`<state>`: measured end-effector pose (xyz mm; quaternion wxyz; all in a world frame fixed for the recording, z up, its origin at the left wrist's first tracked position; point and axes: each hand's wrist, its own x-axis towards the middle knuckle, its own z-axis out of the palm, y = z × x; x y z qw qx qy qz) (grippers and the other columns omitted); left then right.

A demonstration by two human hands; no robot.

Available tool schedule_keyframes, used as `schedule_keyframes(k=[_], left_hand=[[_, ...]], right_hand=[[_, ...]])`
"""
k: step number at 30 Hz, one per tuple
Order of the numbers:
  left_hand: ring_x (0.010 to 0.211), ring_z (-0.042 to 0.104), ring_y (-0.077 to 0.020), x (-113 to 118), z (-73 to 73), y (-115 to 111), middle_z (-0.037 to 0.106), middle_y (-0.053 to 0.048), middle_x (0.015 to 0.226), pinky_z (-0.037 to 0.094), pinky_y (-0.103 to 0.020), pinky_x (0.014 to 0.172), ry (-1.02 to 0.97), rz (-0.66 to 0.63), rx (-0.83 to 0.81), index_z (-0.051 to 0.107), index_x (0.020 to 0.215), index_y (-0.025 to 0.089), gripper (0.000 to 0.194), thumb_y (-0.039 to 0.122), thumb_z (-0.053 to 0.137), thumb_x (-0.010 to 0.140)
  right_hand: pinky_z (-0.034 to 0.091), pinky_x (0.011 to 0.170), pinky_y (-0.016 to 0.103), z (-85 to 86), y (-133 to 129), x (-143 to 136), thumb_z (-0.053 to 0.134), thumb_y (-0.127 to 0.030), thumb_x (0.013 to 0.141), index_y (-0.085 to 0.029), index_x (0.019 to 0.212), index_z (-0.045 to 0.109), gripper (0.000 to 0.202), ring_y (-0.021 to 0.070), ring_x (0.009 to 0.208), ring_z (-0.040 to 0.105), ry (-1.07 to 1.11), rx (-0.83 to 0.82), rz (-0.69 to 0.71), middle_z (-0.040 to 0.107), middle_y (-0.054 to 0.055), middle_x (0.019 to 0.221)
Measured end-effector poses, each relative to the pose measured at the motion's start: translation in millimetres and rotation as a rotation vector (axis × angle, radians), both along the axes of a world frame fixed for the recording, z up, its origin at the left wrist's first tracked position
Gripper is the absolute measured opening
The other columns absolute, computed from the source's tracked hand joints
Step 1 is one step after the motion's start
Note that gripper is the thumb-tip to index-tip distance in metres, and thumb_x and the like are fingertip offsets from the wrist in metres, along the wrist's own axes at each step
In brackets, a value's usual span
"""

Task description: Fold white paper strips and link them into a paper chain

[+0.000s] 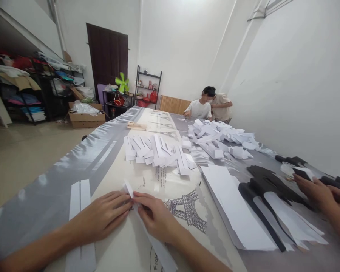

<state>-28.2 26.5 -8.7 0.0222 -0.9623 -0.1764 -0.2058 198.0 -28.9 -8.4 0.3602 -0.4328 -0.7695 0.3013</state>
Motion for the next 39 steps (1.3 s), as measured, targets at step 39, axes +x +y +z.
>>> schedule_keyframes(k=[39], left_hand=[[0.093,0.063,-0.0247,-1,-7.2,-1,0.069,-0.010,0.098,0.054,-0.040,0.081,-0.099,0.130,0.108,0.065,0.108,0.014,0.026,0.015,0.041,0.100]], right_hand=[[0.044,0.115,0.052,-21.4,-6,-18,0.038,-0.009,0.099,-0.015,0.152,0.041,0.053,0.0279,0.142,0.044,-0.461,0.364,-0.065,0.048,0.014,0.153]])
